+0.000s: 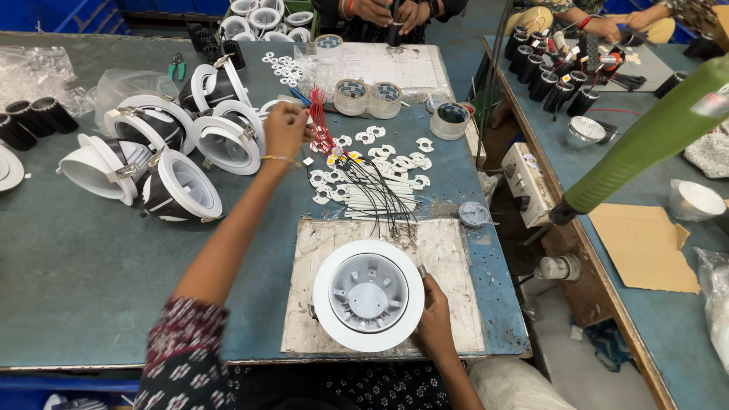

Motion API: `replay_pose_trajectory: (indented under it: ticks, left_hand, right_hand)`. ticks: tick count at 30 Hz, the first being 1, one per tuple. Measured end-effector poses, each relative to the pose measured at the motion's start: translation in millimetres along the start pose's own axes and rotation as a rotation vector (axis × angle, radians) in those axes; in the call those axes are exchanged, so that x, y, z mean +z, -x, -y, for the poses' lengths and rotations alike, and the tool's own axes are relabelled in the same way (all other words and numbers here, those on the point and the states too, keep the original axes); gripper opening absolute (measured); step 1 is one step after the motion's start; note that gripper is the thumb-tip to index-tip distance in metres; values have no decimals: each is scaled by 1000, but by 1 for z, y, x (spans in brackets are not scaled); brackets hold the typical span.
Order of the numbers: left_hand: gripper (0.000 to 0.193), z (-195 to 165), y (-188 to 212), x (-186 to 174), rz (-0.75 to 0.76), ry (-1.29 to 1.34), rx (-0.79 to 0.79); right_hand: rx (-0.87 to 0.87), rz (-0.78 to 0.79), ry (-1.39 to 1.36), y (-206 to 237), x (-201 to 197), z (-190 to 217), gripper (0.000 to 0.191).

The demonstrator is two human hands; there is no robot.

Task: The person assembles a recessed LED light fixture by using a green electric screwdriver to secure internal components, then connects red and black wires to the LED module. The person places the completed unit into a blue crate and repeats the process with another fixture.

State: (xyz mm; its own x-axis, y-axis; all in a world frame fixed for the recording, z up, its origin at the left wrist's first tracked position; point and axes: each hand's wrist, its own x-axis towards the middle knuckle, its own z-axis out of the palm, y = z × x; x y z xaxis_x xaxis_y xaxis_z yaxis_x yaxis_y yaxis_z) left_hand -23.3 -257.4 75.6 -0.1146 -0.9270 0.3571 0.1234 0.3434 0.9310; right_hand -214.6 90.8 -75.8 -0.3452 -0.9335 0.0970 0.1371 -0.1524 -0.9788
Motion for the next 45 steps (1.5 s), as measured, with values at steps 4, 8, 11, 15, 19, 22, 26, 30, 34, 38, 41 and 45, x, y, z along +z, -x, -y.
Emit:
replay_pose_trajectory:
  ticks: [4, 8, 11, 15, 19, 22, 26, 30, 34, 38, 41, 45]
  left_hand:
    - [13, -85, 69, -21, 164, -7, 91]
    - [14, -176, 165, -38, 396, -326, -75]
    - [17, -213, 225, -31, 752, -353, -140]
    - [22, -210, 258, -15, 1303, -29, 76]
    - [29, -174, 290, 4, 1439, 16, -116]
    - [30, -147, 319, 21, 1401, -8, -308]
    - [16, -116, 351, 50, 1318, 143, -271]
    - [17, -87, 365, 88, 1306, 99, -228]
    - [20, -54, 358, 112, 1197, 99, -326]
    - [24, -24, 352, 117, 1101, -17, -384]
    - [24, -6, 355, 119, 1026, 111, -341]
    - [27, 10, 357, 116, 959, 210, -323]
  right_hand:
    - [21, 7, 57, 1, -1, 3, 38]
    - [14, -31, -23, 4, -3, -2, 31]
    - [-15, -40, -49, 6, -8, -9, 22]
    - [-66, -193, -110, 3, -34, -8, 12]
    - [-192, -478, 92, -8, -90, 16, 15]
    - [-253, -586, 175, -25, -128, 39, 15]
    - [-439, -428, 882, -62, -152, 67, 31]
    - [-437, -166, 1017, -99, -158, 78, 30]
    - [-548, -107, 1113, -117, -164, 74, 25]
    - [-603, -74, 1129, -127, -173, 68, 22]
    - [-583, -32, 1142, -136, -176, 70, 16]
    - [-723, 68, 1143, -142, -174, 82, 20]
